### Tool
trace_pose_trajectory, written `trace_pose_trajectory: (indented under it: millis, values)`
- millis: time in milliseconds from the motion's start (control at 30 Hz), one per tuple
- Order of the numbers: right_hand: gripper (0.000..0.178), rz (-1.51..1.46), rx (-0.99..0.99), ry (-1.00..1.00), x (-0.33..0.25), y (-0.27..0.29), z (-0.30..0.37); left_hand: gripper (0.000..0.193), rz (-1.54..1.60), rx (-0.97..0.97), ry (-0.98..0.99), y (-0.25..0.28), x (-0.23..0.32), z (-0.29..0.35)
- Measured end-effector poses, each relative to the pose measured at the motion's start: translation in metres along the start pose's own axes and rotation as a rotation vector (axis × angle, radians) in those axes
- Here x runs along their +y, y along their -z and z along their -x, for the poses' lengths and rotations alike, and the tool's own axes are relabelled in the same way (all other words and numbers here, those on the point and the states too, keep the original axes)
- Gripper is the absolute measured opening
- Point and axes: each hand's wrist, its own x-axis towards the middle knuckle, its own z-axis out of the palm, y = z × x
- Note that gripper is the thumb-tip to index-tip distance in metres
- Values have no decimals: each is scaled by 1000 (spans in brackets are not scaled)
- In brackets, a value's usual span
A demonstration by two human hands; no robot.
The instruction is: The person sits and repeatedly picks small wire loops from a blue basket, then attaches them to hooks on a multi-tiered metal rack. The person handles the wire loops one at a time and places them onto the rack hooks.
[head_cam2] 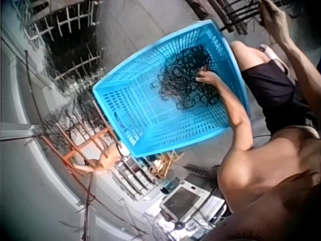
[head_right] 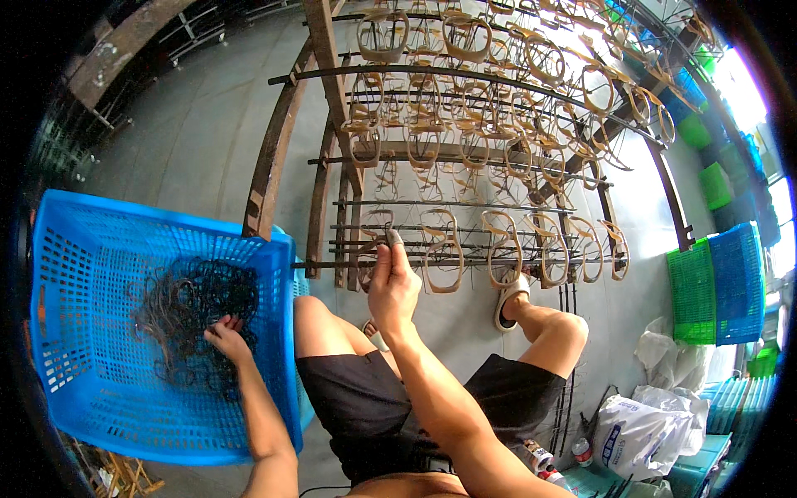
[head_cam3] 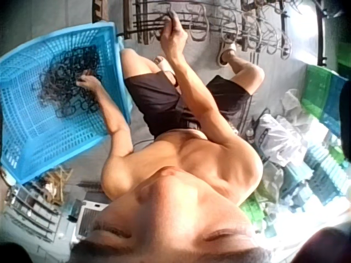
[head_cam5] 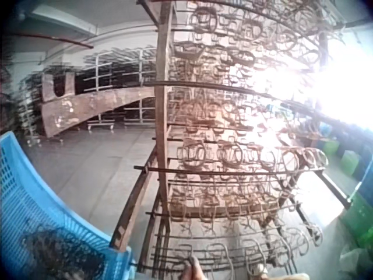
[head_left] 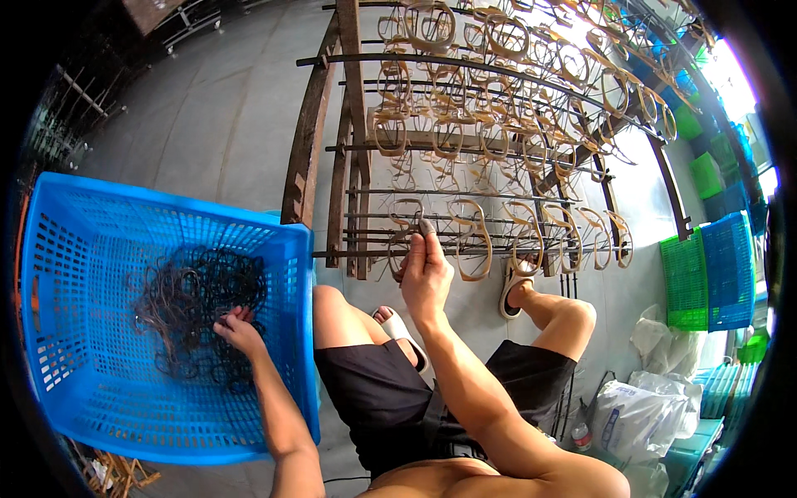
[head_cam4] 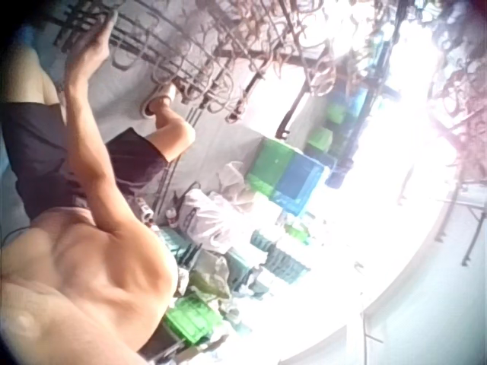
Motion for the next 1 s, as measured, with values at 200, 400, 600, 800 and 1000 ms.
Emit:
trace_pose_trajectory:
  millis: [200, 400, 600, 800, 1000]
  values:
    - [23, -450, -137, -209, -10, 16, 2, 46, -217, -209, 29, 3, 8, 40]
    - [33, -103, -167, -107, 45, 36, 54, 15, -419, -362, -287, 11, 48, 91]
    - [25, 249, -433, -222, 66, 61, 104, 31, -84, -468, -360, 27, 65, 119]
    - [43, -218, -660, -90, -4, 65, 93, 14, -43, -921, -619, 15, 137, 184]
    - [39, 215, -907, 8, 2, 86, 88, 25, -269, -1159, -1138, -20, 147, 203]
